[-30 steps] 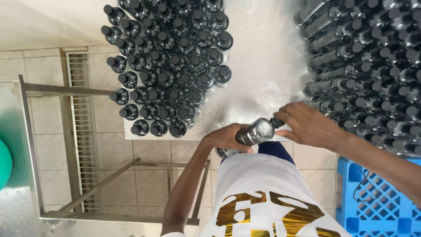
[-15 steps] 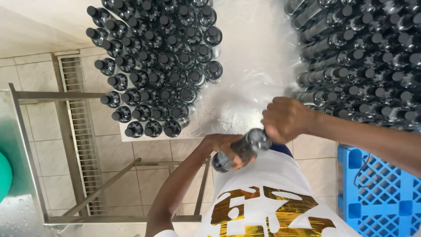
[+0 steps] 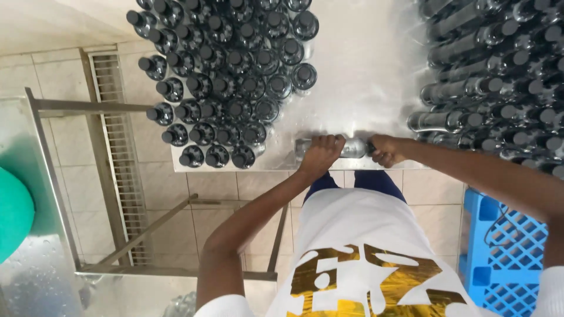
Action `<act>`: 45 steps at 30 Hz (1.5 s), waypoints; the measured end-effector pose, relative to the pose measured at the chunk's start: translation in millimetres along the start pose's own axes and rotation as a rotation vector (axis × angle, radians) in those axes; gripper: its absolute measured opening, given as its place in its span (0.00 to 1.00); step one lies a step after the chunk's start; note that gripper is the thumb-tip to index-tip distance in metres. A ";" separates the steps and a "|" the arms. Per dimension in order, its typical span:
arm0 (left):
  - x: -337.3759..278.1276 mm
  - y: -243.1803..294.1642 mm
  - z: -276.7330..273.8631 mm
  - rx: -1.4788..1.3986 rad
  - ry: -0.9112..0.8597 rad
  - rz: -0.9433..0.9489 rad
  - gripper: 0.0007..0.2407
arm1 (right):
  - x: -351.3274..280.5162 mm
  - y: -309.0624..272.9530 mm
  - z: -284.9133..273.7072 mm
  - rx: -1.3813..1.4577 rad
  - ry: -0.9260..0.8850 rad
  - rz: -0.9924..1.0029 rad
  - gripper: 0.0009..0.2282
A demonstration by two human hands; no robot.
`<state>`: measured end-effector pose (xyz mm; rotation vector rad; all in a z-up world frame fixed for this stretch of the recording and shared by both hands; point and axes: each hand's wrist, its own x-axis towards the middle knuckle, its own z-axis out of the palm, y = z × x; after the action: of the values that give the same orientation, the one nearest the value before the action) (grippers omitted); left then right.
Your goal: Manually screwing caps onto plastic bottles and organizing them on a production table.
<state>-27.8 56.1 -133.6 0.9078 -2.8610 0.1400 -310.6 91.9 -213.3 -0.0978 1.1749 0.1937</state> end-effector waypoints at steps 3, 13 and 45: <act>13.8 -29.7 -4.4 0.129 0.213 0.189 0.10 | -17.2 2.2 22.0 0.091 -0.092 0.025 0.17; -4.3 -33.4 66.5 -0.402 0.174 -0.189 0.25 | -128.5 -36.4 125.4 -0.203 0.681 -0.827 0.18; 82.8 24.1 -43.2 -2.021 -0.091 -1.371 0.30 | -211.1 54.4 26.1 -1.098 1.579 -0.712 0.12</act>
<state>-104.3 34.5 -79.1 1.5051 -0.5570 -2.0946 -376.4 128.7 -7.1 -1.8841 2.3329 0.0746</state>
